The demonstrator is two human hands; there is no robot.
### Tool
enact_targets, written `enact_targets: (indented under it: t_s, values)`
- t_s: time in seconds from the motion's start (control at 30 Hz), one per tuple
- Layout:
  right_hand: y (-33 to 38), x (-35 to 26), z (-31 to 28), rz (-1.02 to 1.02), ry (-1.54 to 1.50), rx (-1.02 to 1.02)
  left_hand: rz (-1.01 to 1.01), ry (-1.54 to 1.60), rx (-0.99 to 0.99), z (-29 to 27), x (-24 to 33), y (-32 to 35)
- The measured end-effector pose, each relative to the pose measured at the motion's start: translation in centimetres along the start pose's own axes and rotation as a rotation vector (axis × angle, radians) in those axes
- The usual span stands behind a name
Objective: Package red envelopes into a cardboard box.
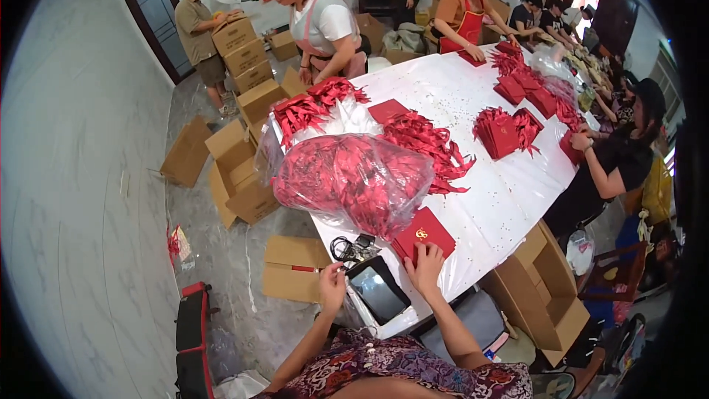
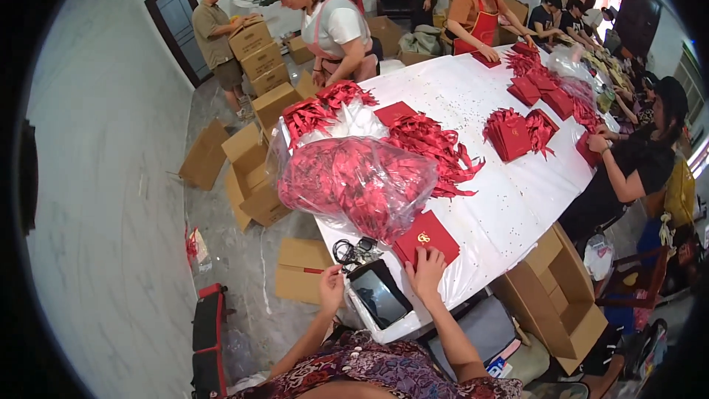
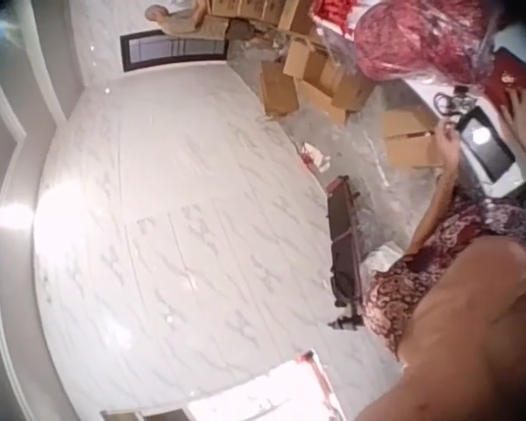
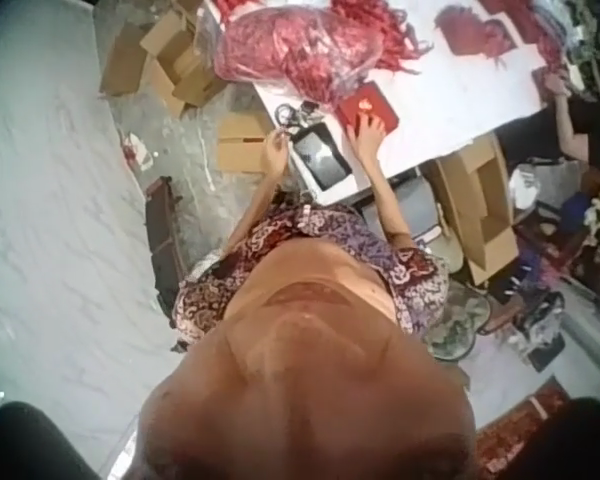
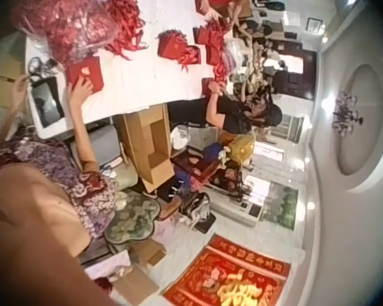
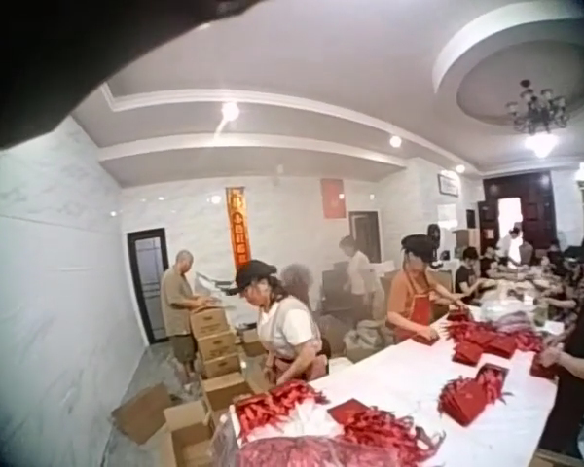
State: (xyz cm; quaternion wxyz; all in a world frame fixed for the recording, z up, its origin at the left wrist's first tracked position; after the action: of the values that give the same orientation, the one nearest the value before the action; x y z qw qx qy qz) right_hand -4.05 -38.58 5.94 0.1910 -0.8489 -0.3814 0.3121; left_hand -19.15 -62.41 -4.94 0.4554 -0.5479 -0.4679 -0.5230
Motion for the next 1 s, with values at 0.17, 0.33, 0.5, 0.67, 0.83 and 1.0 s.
enact_targets:
  t_s: [0.17,0.33,0.5,0.67,0.83,1.0]
  values:
    - [-0.8,0.2,-0.3,0.007,-0.037,-0.025,0.014,0.131,0.108,-1.6,1.1,2.6]
    - [-6.1,-1.1,-2.0,0.008,-0.179,0.118,-0.08,-0.011,0.154,-3.6,-2.0,4.0]
    - [-18.0,-3.3,-2.5,-0.11,-0.418,0.232,-0.049,0.016,0.113,-3.2,-1.0,3.7]
    - [-22.9,-5.2,0.8,0.021,-0.574,0.064,-0.128,-0.004,0.133,-3.8,-3.6,3.9]
    - [-17.0,-1.4,-0.2,0.061,-0.563,0.2,-0.212,0.15,0.123,-2.1,-5.5,5.4]
    - [-6.4,7.2,-2.2,0.261,-0.334,0.157,-0.131,0.034,0.107,-1.1,-5.7,5.4]
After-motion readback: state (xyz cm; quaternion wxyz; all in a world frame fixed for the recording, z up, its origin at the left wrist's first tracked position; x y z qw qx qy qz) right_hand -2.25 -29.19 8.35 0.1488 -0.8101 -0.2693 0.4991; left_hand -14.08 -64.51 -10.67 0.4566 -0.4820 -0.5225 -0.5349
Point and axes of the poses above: each hand's wrist, its own y-axis away from the middle knuckle, its own z-axis out of the palm, x = y × z, the point moved 10 cm from there along -y, towards the middle knuckle, and after that the axes turned 14 degrees about x, right-handed, at the moved point
